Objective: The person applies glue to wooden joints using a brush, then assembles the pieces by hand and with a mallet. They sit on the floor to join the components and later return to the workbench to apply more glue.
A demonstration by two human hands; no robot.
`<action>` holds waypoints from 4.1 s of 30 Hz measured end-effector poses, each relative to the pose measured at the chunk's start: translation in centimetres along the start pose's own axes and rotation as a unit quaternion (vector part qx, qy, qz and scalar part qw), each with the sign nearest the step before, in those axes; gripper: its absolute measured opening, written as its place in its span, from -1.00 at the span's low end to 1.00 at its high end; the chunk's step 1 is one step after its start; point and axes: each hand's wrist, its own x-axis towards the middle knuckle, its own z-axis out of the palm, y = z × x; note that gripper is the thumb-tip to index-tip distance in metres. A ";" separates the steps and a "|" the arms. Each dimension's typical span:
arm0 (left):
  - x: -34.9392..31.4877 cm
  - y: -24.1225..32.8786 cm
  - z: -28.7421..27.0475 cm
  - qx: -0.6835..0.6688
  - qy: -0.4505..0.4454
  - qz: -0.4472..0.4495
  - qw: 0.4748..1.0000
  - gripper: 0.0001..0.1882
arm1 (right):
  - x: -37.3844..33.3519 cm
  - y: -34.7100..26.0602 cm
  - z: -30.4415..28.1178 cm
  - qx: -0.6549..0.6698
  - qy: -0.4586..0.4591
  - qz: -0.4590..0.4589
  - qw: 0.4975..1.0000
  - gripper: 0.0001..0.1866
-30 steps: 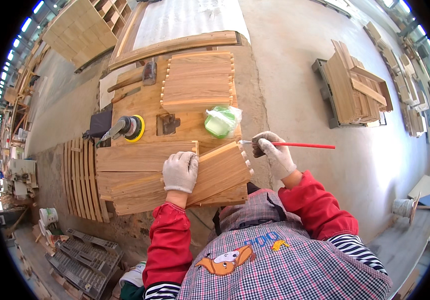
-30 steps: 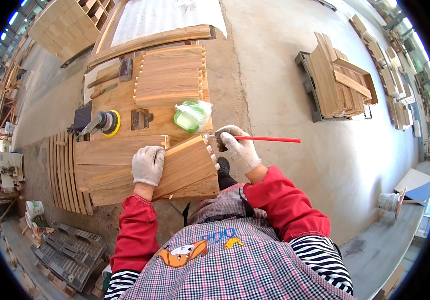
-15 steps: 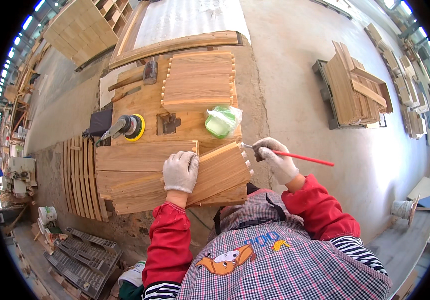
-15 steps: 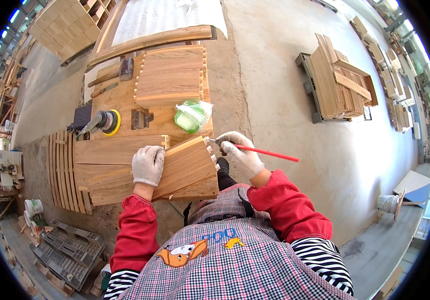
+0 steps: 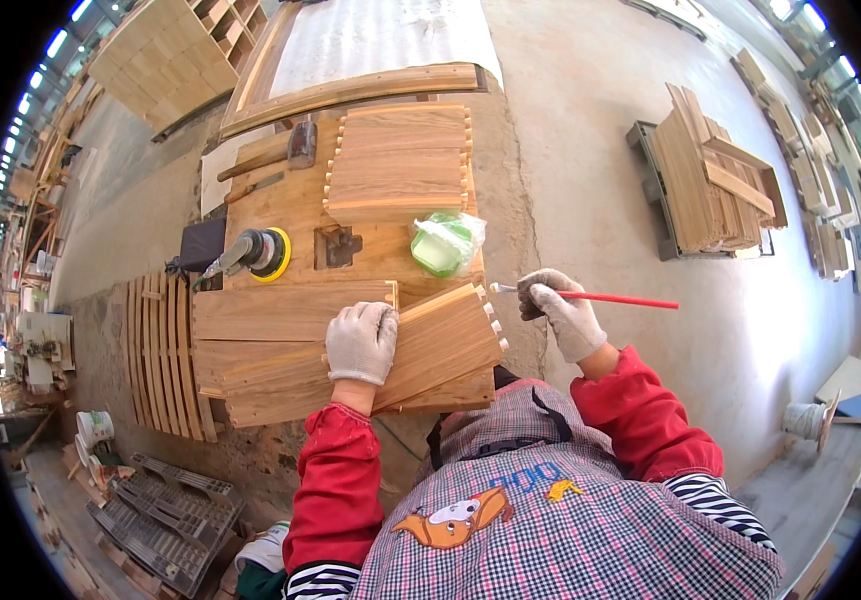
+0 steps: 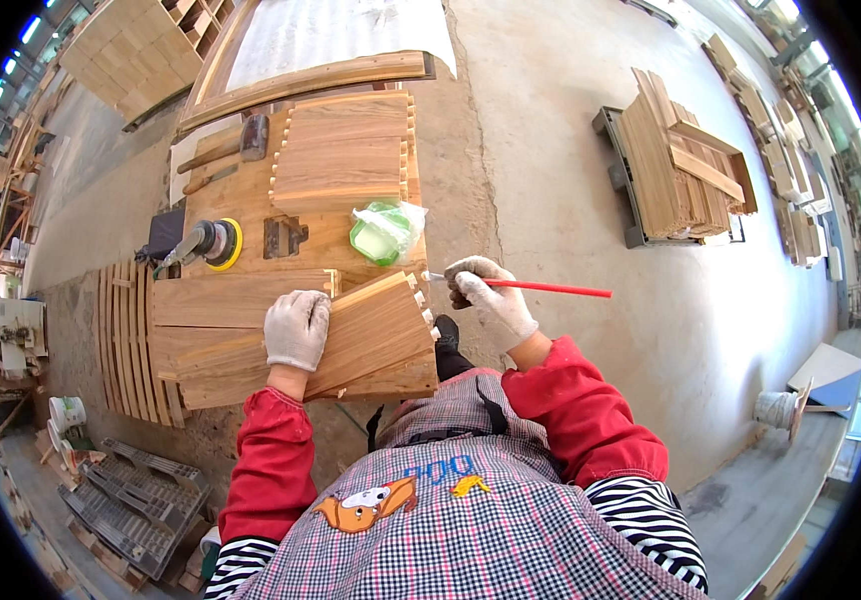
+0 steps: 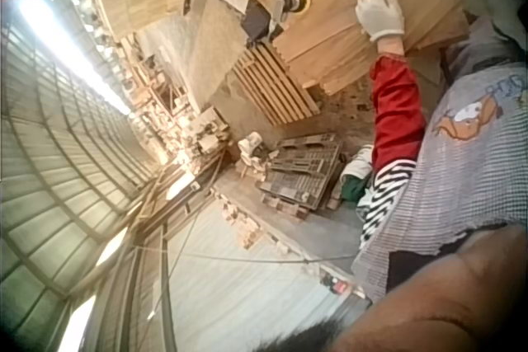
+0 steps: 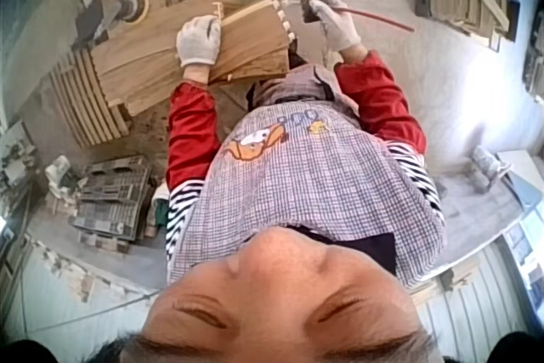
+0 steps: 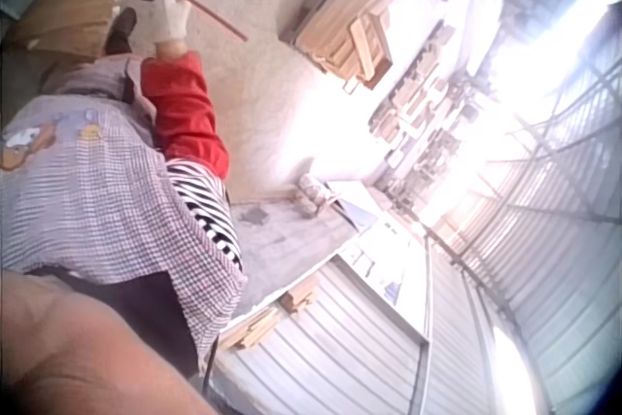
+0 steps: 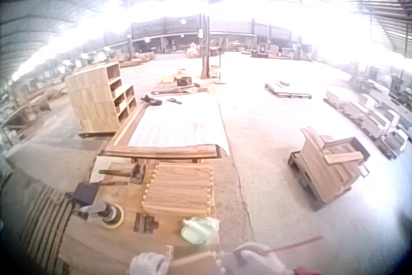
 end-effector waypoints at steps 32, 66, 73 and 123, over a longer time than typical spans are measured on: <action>0.4 0.3 -0.5 -0.018 0.008 -0.014 1.000 -0.88 | 9.6 3.0 2.3 -0.084 -0.061 0.013 0.995 -0.82; -14.6 2.0 -0.2 -0.683 -0.285 -0.352 0.573 -0.74 | -0.2 6.6 -0.3 0.191 -0.205 0.230 0.932 -0.36; -2.2 -0.2 -8.3 -0.610 -0.123 -0.197 0.758 -0.81 | 0.7 7.4 -4.0 0.230 -0.148 0.188 0.943 -0.42; 8.9 -7.3 -3.2 -0.228 -0.215 -0.170 0.935 -0.78 | 9.7 1.5 0.6 -0.016 -0.256 0.255 0.932 -0.43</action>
